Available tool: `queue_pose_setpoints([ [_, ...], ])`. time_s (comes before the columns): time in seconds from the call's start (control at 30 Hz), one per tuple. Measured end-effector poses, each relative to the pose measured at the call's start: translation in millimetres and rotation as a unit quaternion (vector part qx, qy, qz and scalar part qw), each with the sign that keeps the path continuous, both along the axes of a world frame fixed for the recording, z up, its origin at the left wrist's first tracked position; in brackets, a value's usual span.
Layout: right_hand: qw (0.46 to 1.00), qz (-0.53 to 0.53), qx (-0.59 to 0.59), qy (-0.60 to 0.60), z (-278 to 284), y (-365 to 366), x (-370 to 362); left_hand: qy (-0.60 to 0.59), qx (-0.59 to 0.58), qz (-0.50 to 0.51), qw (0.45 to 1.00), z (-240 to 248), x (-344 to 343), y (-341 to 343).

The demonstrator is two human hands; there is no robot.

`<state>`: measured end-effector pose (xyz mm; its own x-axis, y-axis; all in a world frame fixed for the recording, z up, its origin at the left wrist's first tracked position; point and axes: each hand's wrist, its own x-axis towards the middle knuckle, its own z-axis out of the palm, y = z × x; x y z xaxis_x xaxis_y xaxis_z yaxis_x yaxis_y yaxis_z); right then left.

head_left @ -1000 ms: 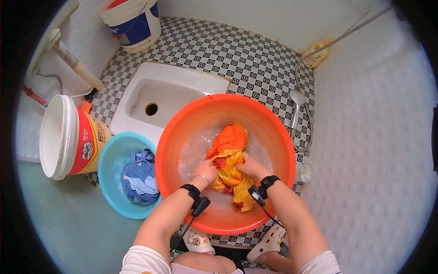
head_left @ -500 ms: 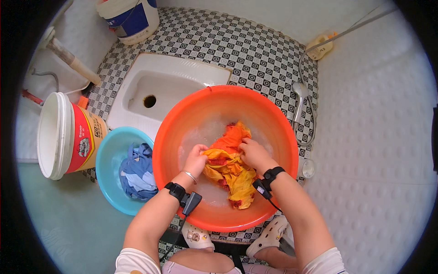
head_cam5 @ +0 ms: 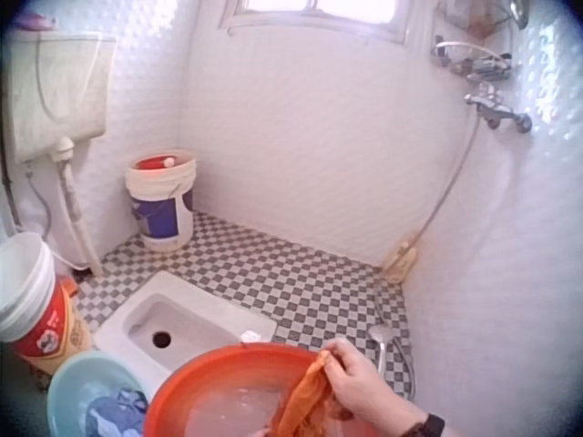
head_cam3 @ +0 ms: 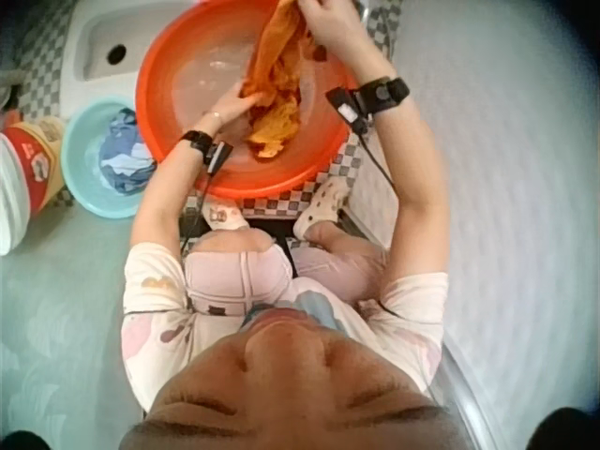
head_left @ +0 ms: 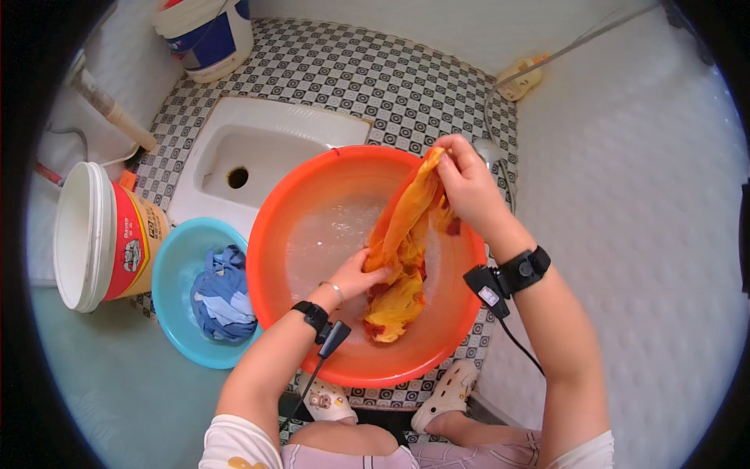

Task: The person washes clothes in a basin of soapy water by hand, scrubbing and rinsing a yellow garment and then a blue-and-white patterned garment.

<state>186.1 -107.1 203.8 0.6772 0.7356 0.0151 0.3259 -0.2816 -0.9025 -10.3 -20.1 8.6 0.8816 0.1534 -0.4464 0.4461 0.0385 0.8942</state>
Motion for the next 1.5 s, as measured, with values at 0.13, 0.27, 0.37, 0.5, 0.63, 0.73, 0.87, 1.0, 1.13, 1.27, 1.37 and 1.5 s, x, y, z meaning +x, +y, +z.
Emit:
queue_pose_setpoints([
  [0.13, 0.997, -0.03, 0.055, 0.047, 37.6, -7.5, 0.5, -0.059, 0.121, 0.046, 0.99, 13.1, -1.7, -26.2],
  [0.27, 0.986, -0.079, 0.143, 0.035, 73.2, -22.3, 7.8, -0.068, 0.102, 0.197, 0.973, 16.5, -4.9, -9.7],
  [0.37, 0.975, -0.119, 0.184, 0.031, 90.2, -44.1, 29.8, -0.066, 0.146, 0.232, 0.959, 92.1, 1.1, 12.7],
  [0.5, 0.969, -0.128, 0.211, 0.034, 97.8, -48.2, 41.8, -0.195, 0.096, 0.308, 0.926, 124.7, -8.3, 78.8],
  [0.63, 0.968, -0.152, 0.199, 0.012, 94.2, -53.4, 55.7, -0.237, 0.195, 0.317, 0.897, 184.5, -5.5, 108.0],
  [0.73, 0.974, -0.143, 0.174, -0.016, 91.3, -56.1, 60.7, -0.262, 0.177, 0.341, 0.885, 211.2, -12.3, 122.6],
  [0.87, 0.994, -0.075, 0.077, -0.015, 61.1, -56.5, 52.9, -0.246, 0.204, 0.34, 0.884, 217.5, -27.0, 144.9],
  [1.0, 0.977, 0.11, -0.178, -0.03, -14.9, -67.1, 21.5, -0.103, 0.259, 0.17, 0.945, 190.8, -36.9, 116.6],
  [1.13, 0.886, 0.256, -0.358, -0.145, -94.3, -84.3, -18.4, 0.048, 0.358, -0.049, 0.931, 129.7, -51.7, 80.2],
  [1.27, 0.89, 0.16, -0.379, -0.198, -159.2, -94.2, -33.3, 0.148, 0.382, -0.147, 0.9, 98.7, -47.6, 52.0],
  [1.37, 0.916, -0.044, -0.38, -0.123, -184.7, -72.3, -46.9, 0.133, 0.408, -0.131, 0.894, 53.7, -48.8, 37.9],
  [1.5, 0.928, 0.035, -0.371, -0.009, -211.6, -52.3, -61.5, 0.012, 0.263, -0.133, 0.956, 17.9, -43.1, 8.5],
])
